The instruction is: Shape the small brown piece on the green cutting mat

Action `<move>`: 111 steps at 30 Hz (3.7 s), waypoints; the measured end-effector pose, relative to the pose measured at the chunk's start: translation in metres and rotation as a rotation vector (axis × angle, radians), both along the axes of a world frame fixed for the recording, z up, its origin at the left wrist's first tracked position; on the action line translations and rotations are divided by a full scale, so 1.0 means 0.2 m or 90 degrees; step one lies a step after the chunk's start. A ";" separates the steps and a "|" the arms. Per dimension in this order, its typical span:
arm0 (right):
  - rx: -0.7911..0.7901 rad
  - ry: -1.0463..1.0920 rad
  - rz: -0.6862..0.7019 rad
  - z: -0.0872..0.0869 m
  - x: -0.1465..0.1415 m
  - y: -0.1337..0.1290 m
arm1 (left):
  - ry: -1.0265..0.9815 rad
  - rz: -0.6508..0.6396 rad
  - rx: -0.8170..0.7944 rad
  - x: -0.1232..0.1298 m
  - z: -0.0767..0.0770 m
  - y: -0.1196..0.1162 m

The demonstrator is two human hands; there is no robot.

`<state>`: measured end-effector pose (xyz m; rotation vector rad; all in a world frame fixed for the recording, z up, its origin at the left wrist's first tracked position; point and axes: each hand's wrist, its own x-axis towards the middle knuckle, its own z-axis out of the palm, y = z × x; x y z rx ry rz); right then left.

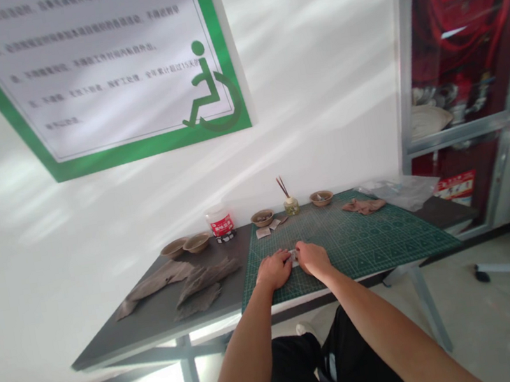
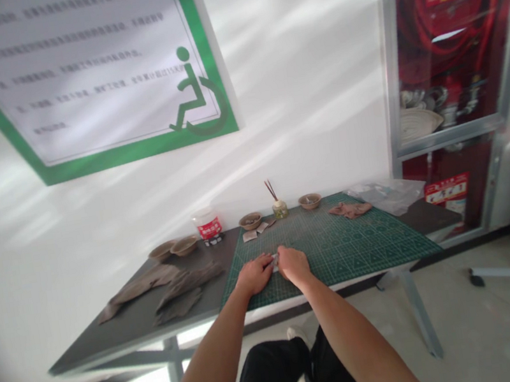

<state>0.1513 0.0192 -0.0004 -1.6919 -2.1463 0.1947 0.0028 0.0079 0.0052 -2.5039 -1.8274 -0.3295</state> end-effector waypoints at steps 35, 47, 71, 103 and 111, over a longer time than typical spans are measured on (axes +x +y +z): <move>0.006 -0.009 0.034 -0.02 0.00 0.01 | -0.007 0.001 -0.005 0.00 0.00 0.00; 0.035 -0.036 0.078 0.00 0.01 0.01 | -0.007 -0.020 0.016 -0.01 -0.02 0.02; 0.041 -0.026 0.040 -0.03 0.00 0.02 | 0.001 -0.013 0.007 0.00 -0.01 0.01; 0.044 -0.031 0.033 -0.01 0.00 0.01 | -0.006 -0.014 0.009 -0.01 -0.01 0.01; 0.033 -0.040 0.083 0.01 0.01 -0.01 | 0.005 -0.009 0.008 0.00 0.00 0.00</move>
